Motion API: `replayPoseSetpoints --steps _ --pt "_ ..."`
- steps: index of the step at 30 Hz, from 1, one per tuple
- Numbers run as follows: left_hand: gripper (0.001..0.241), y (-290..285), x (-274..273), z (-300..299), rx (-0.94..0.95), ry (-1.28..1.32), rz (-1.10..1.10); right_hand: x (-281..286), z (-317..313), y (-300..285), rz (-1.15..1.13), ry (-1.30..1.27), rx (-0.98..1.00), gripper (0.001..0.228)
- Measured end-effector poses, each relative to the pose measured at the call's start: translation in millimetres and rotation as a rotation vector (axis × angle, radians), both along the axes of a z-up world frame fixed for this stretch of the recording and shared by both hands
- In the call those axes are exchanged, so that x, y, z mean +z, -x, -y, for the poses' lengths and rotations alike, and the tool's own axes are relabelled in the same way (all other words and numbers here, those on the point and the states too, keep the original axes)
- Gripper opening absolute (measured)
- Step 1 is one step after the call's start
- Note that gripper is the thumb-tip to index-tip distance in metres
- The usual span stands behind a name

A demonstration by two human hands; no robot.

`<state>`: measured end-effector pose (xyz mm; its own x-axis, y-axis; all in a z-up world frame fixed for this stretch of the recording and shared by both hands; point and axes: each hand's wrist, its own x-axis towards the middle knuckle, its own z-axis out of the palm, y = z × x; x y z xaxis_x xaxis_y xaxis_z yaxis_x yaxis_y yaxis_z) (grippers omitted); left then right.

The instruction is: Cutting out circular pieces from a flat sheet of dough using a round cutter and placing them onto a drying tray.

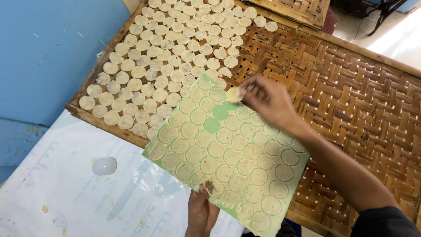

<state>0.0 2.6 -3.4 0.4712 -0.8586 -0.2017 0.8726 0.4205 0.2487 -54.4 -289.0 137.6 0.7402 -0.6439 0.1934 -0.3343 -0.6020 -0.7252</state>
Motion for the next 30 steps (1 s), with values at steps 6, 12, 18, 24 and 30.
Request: replayPoseSetpoints --steps 6,12,18,24,30 --pt "0.074 -2 14 4 -0.014 0.154 0.038 -56 134 12 -0.088 0.046 -0.168 0.014" --pt "0.065 1 -3 5 0.028 0.143 0.033 -103 231 15 0.043 0.153 -0.406 0.009" --pt "0.071 2 -5 5 0.034 0.14 0.048 -135 280 12 0.11 0.313 -0.6 0.008" --pt "0.071 3 -10 5 0.052 0.08 0.037 -146 288 9 0.039 0.509 -0.634 0.005" --pt "0.07 4 -20 3 0.054 0.02 0.022 -149 291 8 -0.009 0.526 -0.666 0.007"
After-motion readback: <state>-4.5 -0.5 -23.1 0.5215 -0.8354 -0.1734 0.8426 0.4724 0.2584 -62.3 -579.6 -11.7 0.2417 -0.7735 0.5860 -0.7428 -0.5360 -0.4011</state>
